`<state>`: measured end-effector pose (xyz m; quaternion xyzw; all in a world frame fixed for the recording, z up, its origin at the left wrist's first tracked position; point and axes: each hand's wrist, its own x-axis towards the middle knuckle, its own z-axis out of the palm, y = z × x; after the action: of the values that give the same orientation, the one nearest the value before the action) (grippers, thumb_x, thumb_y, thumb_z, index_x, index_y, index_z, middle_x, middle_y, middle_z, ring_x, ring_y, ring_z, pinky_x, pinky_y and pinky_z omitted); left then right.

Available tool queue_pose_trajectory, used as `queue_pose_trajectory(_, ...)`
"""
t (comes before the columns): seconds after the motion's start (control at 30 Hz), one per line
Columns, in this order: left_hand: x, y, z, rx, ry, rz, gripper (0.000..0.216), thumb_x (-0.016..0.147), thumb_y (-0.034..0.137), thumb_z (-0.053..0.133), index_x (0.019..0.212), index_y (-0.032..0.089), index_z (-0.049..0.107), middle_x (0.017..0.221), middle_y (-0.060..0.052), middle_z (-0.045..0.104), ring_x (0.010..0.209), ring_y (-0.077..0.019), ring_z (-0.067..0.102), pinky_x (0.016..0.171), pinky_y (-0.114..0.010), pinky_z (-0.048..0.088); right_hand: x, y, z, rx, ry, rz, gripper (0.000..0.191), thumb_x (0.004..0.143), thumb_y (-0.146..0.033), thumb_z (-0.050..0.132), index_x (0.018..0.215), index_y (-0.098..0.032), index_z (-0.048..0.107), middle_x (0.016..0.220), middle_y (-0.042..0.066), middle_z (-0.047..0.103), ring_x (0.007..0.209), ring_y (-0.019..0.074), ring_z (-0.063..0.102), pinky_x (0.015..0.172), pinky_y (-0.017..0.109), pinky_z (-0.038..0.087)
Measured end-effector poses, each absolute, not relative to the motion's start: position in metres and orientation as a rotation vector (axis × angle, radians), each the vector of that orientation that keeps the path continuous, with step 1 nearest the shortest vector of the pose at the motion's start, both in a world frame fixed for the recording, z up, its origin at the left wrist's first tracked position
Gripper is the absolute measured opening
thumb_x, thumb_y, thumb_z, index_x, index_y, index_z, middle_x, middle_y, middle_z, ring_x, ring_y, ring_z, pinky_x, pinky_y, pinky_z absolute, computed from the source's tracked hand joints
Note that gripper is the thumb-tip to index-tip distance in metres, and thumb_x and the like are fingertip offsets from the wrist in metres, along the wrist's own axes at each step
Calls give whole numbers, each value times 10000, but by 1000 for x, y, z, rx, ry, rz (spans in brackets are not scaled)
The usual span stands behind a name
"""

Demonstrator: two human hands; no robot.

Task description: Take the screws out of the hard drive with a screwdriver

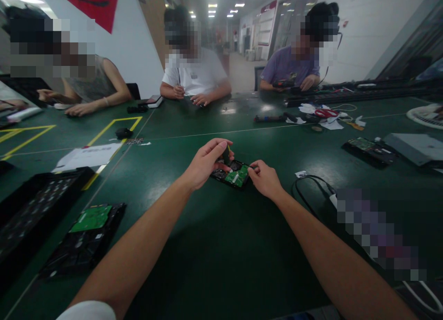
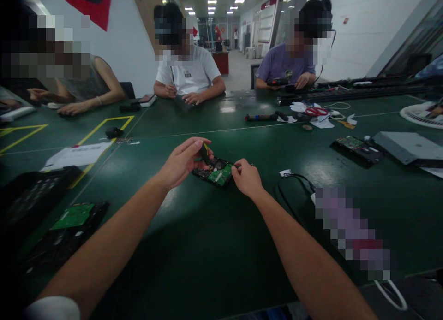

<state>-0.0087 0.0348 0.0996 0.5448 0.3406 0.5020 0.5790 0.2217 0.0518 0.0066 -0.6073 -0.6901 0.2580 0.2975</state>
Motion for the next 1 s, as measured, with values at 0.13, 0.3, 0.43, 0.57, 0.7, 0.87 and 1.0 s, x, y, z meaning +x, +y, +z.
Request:
queue_pose_trajectory(0.13, -9, 35, 99, 1227, 768, 1183, 333, 956, 488, 667, 1152, 219, 648, 984, -65, 707, 938, -202, 701, 726, -314, 632, 221, 53, 6, -1655, -1804, 655, 158, 1007, -346, 601, 1081, -211, 640, 890, 42, 758, 751, 180, 709, 663, 294, 483)
queue_pose_trajectory(0.3, -10, 35, 99, 1229, 736, 1177, 299, 980, 461, 645, 1123, 198, 656, 994, -74, 707, 969, -197, 700, 790, -321, 634, 220, 53, 5, -1656, -1802, 630, 268, 982, -443, 661, 1103, -205, 633, 880, 44, 753, 778, 191, 710, 681, 304, 486)
queue_pose_trajectory(0.43, -10, 35, 98, 1241, 720, 1148, 315, 970, 477, 657, 1118, 199, 666, 1000, -76, 699, 994, -202, 693, 807, -327, 634, 220, 53, 6, -1665, -1835, 584, 404, 909, -514, 753, 1139, -204, 632, 854, 29, 750, 775, 196, 705, 681, 312, 475)
queue_pose_trajectory(0.57, -10, 36, 98, 1249, 705, 1137, 305, 971, 465, 657, 1121, 199, 667, 1000, -77, 697, 998, -203, 691, 817, -331, 631, 219, 51, 8, -1632, -1868, 617, 519, 890, -549, 767, 1247, -204, 618, 848, 20, 750, 761, 194, 699, 680, 315, 469)
queue_pose_trajectory(0.7, -10, 36, 98, 1239, 719, 1140, 306, 965, 470, 662, 1111, 201, 664, 993, -77, 698, 993, -206, 689, 806, -332, 632, 218, 49, 13, -1619, -1889, 678, 565, 866, -598, 777, 1251, -209, 633, 829, 12, 736, 737, 190, 682, 653, 311, 457)
queue_pose_trajectory(0.87, -10, 35, 100, 1242, 709, 1137, 282, 979, 444, 646, 1108, 193, 660, 1002, -78, 697, 998, -203, 687, 809, -328, 630, 223, 46, 22, -1582, -1982, 772, 778, 768, -669, 839, 1349, -214, 591, 957, 42, 712, 819, 205, 677, 718, 319, 495)
queue_pose_trajectory(1.0, -10, 33, 102, 1240, 710, 1137, 281, 977, 444, 650, 1102, 193, 658, 987, -75, 695, 995, -202, 686, 799, -317, 629, 229, 39, 26, -1497, -2072, 714, 998, 642, -698, 906, 1447, -226, 555, 1315, 144, 549, 1057, 273, 655, 905, 401, 541)
